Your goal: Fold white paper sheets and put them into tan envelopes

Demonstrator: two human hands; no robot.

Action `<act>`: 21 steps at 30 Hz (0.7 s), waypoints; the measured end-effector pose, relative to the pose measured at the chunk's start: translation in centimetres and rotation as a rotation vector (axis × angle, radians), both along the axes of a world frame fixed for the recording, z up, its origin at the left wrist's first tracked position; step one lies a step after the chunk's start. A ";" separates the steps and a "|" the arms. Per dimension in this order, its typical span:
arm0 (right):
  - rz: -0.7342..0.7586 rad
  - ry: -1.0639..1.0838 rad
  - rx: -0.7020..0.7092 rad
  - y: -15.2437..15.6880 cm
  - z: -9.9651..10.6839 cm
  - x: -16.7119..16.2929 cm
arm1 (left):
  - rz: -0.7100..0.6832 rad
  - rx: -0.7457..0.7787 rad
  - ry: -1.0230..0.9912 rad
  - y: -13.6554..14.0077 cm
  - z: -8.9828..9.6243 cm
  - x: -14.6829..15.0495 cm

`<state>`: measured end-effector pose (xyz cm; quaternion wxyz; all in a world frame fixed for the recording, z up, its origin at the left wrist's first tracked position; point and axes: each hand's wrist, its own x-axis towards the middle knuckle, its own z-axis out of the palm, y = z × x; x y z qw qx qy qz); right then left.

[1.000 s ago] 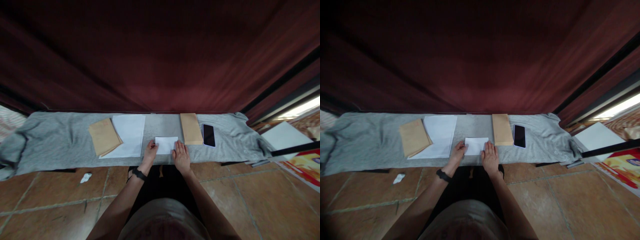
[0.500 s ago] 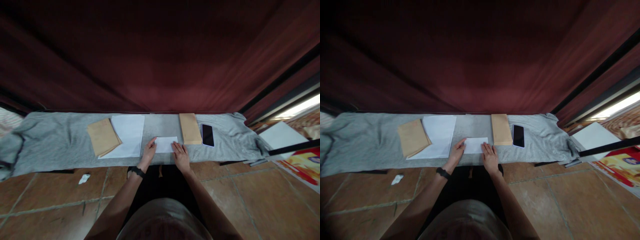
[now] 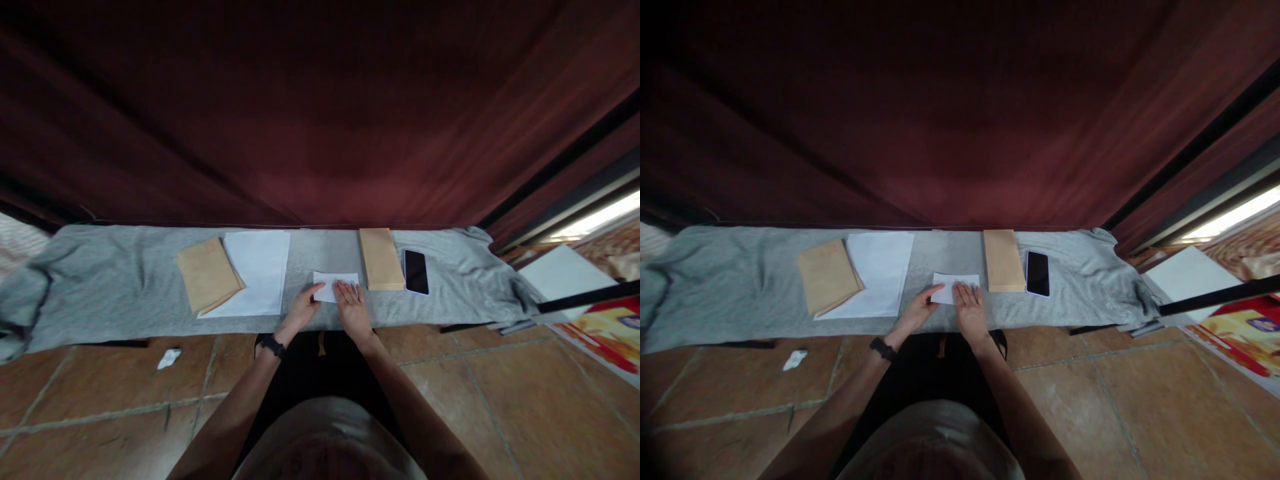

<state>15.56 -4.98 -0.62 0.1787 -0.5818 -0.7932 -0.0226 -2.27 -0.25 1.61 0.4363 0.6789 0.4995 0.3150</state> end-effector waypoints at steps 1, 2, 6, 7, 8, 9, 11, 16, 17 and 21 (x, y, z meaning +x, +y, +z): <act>0.000 0.004 0.004 0.1 0.0 -0.2 | 0.008 0.024 0.031 -0.1 0.1 -0.1; 0.000 0.008 0.006 0.2 -0.1 -0.3 | 0.020 0.040 0.068 -0.2 0.1 -0.1; -0.015 -0.001 -0.014 0.1 -0.3 -0.1 | 0.011 0.129 0.314 -0.5 0.0 -0.5; -0.022 -0.009 -0.022 0.0 -0.4 0.2 | -0.002 0.153 0.365 -0.5 -0.1 -0.5; -0.030 -0.015 -0.028 -0.1 -0.5 0.5 | -0.013 0.171 0.394 -0.6 -0.2 -0.6; -0.040 -0.020 -0.031 -0.3 -0.6 0.9 | -0.022 0.184 0.412 -0.6 -0.2 -0.7; -0.059 -0.026 -0.033 -0.6 -0.7 1.7 | -0.030 0.202 0.434 -0.7 -0.2 -0.9; -0.087 -0.025 -0.035 -1.2 -1.0 3.5 | -0.062 0.228 0.444 -0.9 -0.1 -1.3; -0.089 -0.018 -0.033 -1.3 -1.1 3.7 | -0.061 0.229 0.451 -1.0 -0.1 -1.4; -0.104 0.020 -0.030 -1.6 -0.9 4.1 | -0.018 0.227 0.487 -0.9 -0.2 -1.2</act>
